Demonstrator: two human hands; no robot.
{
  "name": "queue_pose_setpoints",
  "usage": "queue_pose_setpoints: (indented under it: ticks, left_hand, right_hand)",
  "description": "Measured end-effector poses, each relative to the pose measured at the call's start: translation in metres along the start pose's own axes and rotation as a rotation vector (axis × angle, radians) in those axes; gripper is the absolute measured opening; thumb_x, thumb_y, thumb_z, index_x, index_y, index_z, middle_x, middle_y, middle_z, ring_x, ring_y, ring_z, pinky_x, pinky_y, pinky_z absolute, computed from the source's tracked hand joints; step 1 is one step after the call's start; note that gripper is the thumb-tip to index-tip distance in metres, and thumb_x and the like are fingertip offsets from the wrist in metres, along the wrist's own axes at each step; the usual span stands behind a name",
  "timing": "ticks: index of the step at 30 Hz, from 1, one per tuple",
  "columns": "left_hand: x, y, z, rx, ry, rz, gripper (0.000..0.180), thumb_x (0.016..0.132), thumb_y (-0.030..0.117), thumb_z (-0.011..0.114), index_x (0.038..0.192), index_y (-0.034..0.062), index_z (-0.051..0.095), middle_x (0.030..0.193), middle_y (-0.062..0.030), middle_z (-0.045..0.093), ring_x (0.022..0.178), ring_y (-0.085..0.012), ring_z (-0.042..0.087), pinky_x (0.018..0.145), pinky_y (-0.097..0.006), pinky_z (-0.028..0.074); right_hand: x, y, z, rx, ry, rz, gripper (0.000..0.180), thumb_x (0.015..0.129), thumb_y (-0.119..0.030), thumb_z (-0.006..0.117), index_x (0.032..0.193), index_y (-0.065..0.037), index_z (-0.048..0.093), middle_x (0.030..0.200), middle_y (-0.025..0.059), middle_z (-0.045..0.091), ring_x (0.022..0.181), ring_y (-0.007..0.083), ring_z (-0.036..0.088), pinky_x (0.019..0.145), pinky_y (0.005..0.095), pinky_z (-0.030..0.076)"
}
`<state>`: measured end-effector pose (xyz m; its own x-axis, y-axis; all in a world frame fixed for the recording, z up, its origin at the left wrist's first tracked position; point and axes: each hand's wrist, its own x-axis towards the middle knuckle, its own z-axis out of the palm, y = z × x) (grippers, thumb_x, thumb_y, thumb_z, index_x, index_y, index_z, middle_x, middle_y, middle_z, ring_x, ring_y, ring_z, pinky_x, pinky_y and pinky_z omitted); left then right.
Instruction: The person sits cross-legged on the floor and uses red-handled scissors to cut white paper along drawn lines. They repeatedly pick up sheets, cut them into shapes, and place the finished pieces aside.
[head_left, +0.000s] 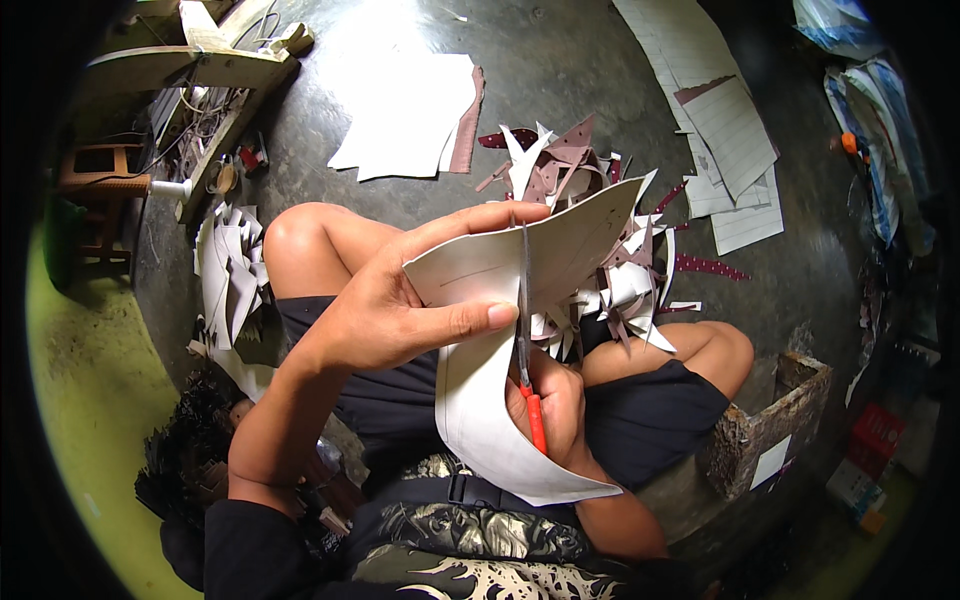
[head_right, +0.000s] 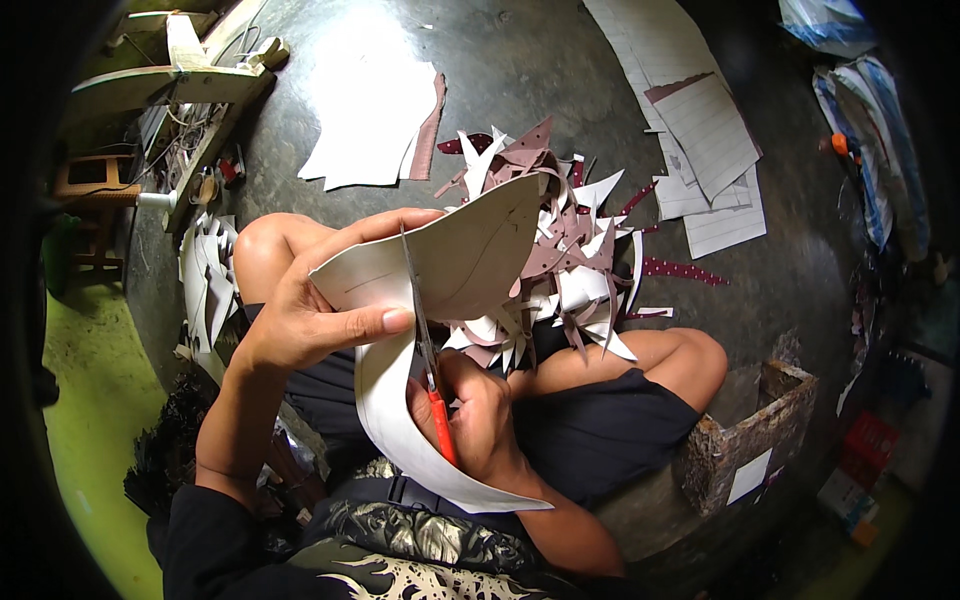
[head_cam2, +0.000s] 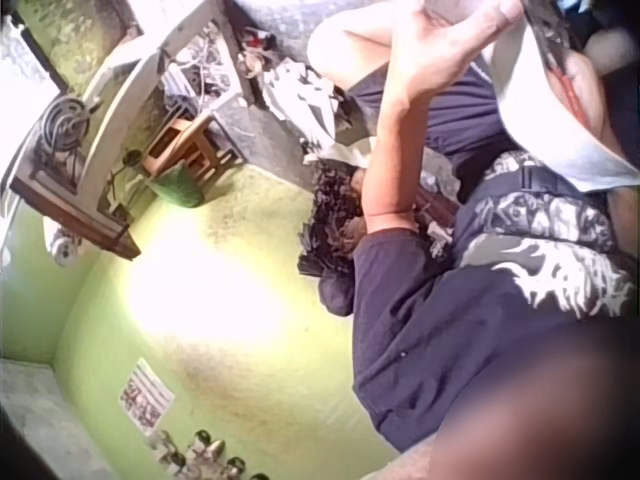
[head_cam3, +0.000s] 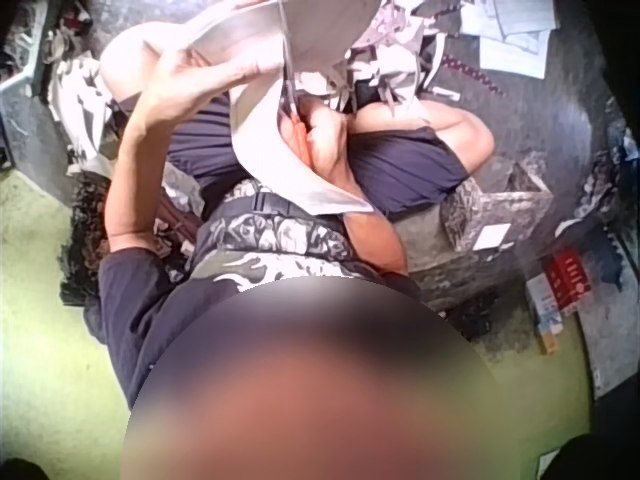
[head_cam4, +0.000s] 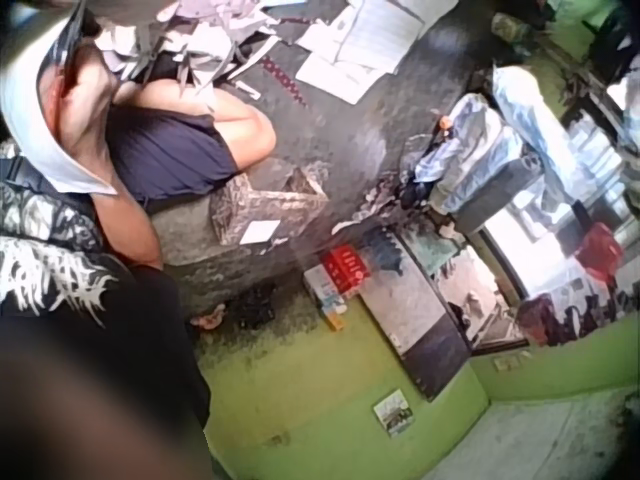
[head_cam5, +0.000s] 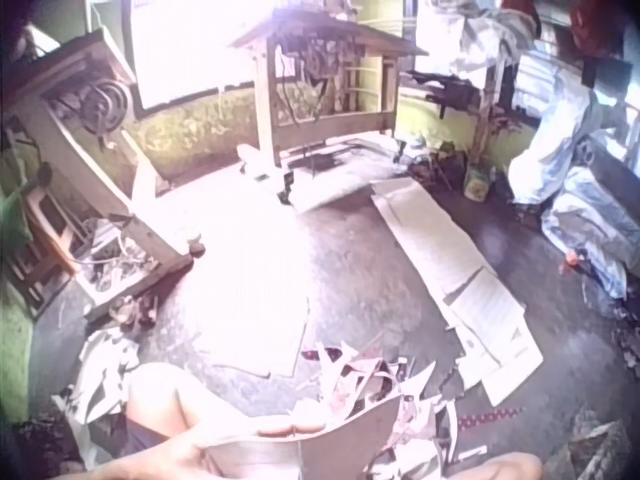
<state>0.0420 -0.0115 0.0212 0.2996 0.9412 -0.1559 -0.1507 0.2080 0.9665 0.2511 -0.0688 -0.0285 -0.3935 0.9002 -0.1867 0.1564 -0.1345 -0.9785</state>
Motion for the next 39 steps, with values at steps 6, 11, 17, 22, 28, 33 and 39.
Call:
queue_pose_setpoints:
  ticks: [6,11,17,22,28,33,39]
  left_hand:
    - [-0.001,-0.002,-0.009,-0.001,0.061,-0.036,0.069,0.093,0.006,0.078,0.154,-0.001,0.047,0.149,-0.0105,0.058,0.131,-0.0175,0.058,0.112,-0.034,0.048]
    - [0.002,-0.008,-0.04,-0.146,0.207,-0.23,0.064,0.091,0.002,0.078,0.149,-0.0017,0.052,0.127,-0.0084,0.068,0.111,-0.0142,0.066,0.096,-0.03,0.055]
    - [-0.001,-0.003,-0.069,-0.138,0.115,-0.22,0.077,0.086,0.001,0.081,0.155,-0.0007,0.046,0.13,-0.0091,0.065,0.116,-0.0159,0.063,0.098,-0.031,0.053]
    - [-0.004,0.001,-0.06,0.041,-0.193,-0.372,0.106,0.079,0.003,0.088,0.164,-0.0026,0.025,0.134,-0.0132,0.064,0.118,-0.0178,0.062,0.103,-0.033,0.05]
    - [0.0,-0.021,-0.037,-0.971,-0.132,-0.602,0.073,0.106,0.028,0.063,0.164,-0.0008,0.029,0.149,-0.0129,0.058,0.123,-0.0207,0.065,0.105,-0.032,0.052]
    - [0.0,-0.008,0.001,0.345,-0.31,-0.065,0.045,0.101,0.023,0.067,0.139,-0.0011,0.061,0.124,-0.0121,0.069,0.105,-0.0222,0.069,0.092,-0.034,0.054]
    - [-0.009,-0.039,0.052,0.079,0.226,-0.022,0.044,0.095,0.019,0.078,0.133,-0.0022,0.066,0.113,-0.0099,0.073,0.097,-0.0221,0.069,0.088,-0.033,0.055]
  right_hand:
    - [0.018,0.001,0.014,0.122,0.029,0.031,0.023,0.099,-0.019,0.068,0.09,0.002,0.063,0.075,0.0176,0.064,0.064,0.0249,0.061,0.063,0.0388,0.05]
    - [0.051,0.006,0.032,0.023,0.071,0.02,0.035,0.106,-0.022,0.062,0.082,0.002,0.067,0.065,0.0041,0.064,0.061,0.0095,0.058,0.056,0.033,0.048]
    - [0.073,0.003,0.025,0.393,-0.102,0.2,0.053,0.106,-0.051,0.057,0.088,-0.002,0.069,0.067,0.0031,0.062,0.059,0.0104,0.055,0.057,0.028,0.041]
    - [0.072,0.0,0.019,0.572,0.017,0.185,0.03,0.095,-0.023,0.08,0.101,-0.004,0.058,0.087,0.0001,0.059,0.075,0.0083,0.058,0.067,0.0244,0.049]
    - [0.05,-0.023,-0.009,0.885,0.158,0.121,0.027,0.096,0.0,0.072,0.103,-0.007,0.047,0.101,0.0042,0.059,0.095,0.0087,0.056,0.085,0.0243,0.047]
    - [0.036,-0.028,-0.018,0.754,0.361,0.031,0.03,0.097,0.0,0.071,0.106,-0.007,0.044,0.103,0.0049,0.058,0.097,0.0087,0.055,0.094,0.0272,0.044]
    - [0.024,-0.021,-0.018,0.627,0.491,0.031,0.031,0.096,-0.001,0.071,0.104,-0.01,0.043,0.1,0.0056,0.057,0.073,0.0119,0.06,0.068,0.0241,0.052]
